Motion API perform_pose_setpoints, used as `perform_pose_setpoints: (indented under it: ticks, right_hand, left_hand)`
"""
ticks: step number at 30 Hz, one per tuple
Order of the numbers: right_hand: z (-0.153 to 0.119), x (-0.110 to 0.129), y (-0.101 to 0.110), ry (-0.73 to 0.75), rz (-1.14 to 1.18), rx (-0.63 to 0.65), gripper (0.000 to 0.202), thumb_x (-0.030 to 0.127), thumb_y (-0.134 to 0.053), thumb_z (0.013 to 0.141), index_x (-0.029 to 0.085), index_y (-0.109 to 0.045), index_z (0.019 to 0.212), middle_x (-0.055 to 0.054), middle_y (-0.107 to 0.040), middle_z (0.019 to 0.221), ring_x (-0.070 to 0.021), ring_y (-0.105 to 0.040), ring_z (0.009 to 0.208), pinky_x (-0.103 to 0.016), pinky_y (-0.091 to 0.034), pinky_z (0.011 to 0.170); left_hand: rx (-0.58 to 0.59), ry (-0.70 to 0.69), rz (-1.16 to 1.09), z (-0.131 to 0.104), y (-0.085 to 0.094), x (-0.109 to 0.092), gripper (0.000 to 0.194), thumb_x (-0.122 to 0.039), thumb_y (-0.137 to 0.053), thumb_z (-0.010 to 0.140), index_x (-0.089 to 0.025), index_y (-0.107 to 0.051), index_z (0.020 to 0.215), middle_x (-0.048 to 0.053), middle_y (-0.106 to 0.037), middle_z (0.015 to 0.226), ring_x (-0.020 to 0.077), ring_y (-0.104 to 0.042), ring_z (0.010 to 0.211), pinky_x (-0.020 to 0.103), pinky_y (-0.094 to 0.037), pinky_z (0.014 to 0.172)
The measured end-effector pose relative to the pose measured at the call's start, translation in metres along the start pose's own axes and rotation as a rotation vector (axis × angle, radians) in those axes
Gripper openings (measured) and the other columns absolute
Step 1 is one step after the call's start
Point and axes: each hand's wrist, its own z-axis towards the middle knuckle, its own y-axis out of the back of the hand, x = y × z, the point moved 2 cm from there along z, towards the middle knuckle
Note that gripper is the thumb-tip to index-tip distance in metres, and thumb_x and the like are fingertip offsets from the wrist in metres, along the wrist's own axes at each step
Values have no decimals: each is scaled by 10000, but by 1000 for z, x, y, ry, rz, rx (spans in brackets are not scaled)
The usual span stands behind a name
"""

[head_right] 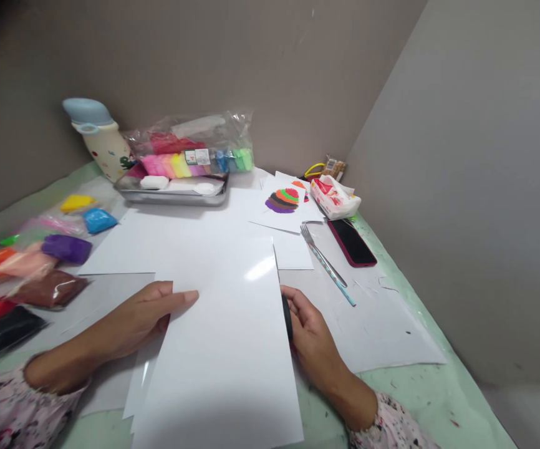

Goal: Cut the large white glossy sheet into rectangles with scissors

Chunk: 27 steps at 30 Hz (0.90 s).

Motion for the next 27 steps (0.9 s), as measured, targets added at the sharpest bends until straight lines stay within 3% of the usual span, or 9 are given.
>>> perform_pose_setpoints:
  ticks: [5, 19, 27]
  right_hand:
    - [-2, 2, 0, 23, -12, 8, 372, 497, -583, 929, 261, -657, 1206, -38, -715, 1140, -206, -659, 931, -292, -528, 752]
    - [-1, -2, 0, -21, 27, -10, 331, 457, -633, 905, 292, -657, 1190, -2, -719, 1014, -175, -642, 775, -268, -504, 651]
    - [-2, -1, 1, -28, 25, -21, 320, 463, -627, 911, 295, -667, 1180, -6, -718, 1047, -177, -642, 830, -255, -513, 669]
  left_hand:
    - [-20, -2, 55, -1, -1, -2, 423, -512, -686, 815, -199, -545, 568, -30, -503, 528, 107, -405, 473, 246, -289, 476]
    - [-47, -1, 123, -1, 0, -1, 436, -537, -673, 801, -212, -476, 588, -47, -443, 542, 106, -360, 491, 245, -257, 477]
    - [-44, 20, 157, -2, -1, -4, 419, -518, -658, 809, -211, -476, 587, -52, -458, 525, 100, -378, 477, 243, -250, 477]
